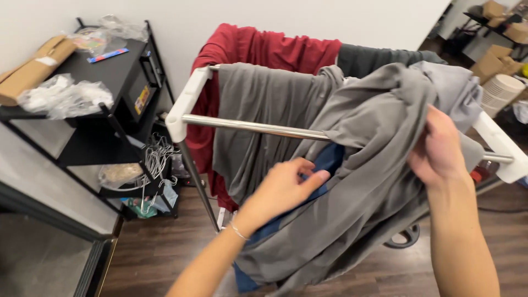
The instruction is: Hanging various items of clothing on a drying rack.
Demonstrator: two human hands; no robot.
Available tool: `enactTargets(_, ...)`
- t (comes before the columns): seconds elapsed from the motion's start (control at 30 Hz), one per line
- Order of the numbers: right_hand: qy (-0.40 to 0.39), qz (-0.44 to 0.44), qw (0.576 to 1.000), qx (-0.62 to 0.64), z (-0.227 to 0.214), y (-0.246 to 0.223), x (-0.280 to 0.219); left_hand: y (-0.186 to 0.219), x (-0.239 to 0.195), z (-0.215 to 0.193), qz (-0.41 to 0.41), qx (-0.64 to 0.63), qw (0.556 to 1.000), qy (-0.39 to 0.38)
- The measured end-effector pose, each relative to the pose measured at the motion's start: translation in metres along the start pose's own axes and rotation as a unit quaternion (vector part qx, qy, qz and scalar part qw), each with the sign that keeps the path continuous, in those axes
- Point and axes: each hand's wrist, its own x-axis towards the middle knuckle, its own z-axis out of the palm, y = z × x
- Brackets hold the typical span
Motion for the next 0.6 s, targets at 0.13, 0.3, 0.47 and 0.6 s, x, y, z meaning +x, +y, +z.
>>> enactTargets(0.13, -0.032, 0.021, 0.999, 0.030, -0.013, 0.006, 0.000, -0.010, 0.016, 0.056, 0.007, -0.061, 0.997, 0.043)
enactTargets(0.3, -0.017, 0.055, 0.992, 0.112, -0.036, 0.019, 0.014, -0.016, 0.037, 0.075, -0.073, -0.317, 0.946, 0.016)
enactTargets(0.47, -0.011, 0.061, 0.984, 0.168, -0.037, 0.022, 0.023, 0.022, 0.037, 0.061, -0.167, -0.371, 0.913, -0.022)
enactTargets(0.6, -0.076, 0.071, 0.983, 0.154, -0.001, 0.000, 0.007, -0.002, 0.048, 0.075, -0.086, -0.379, 0.921, -0.031)
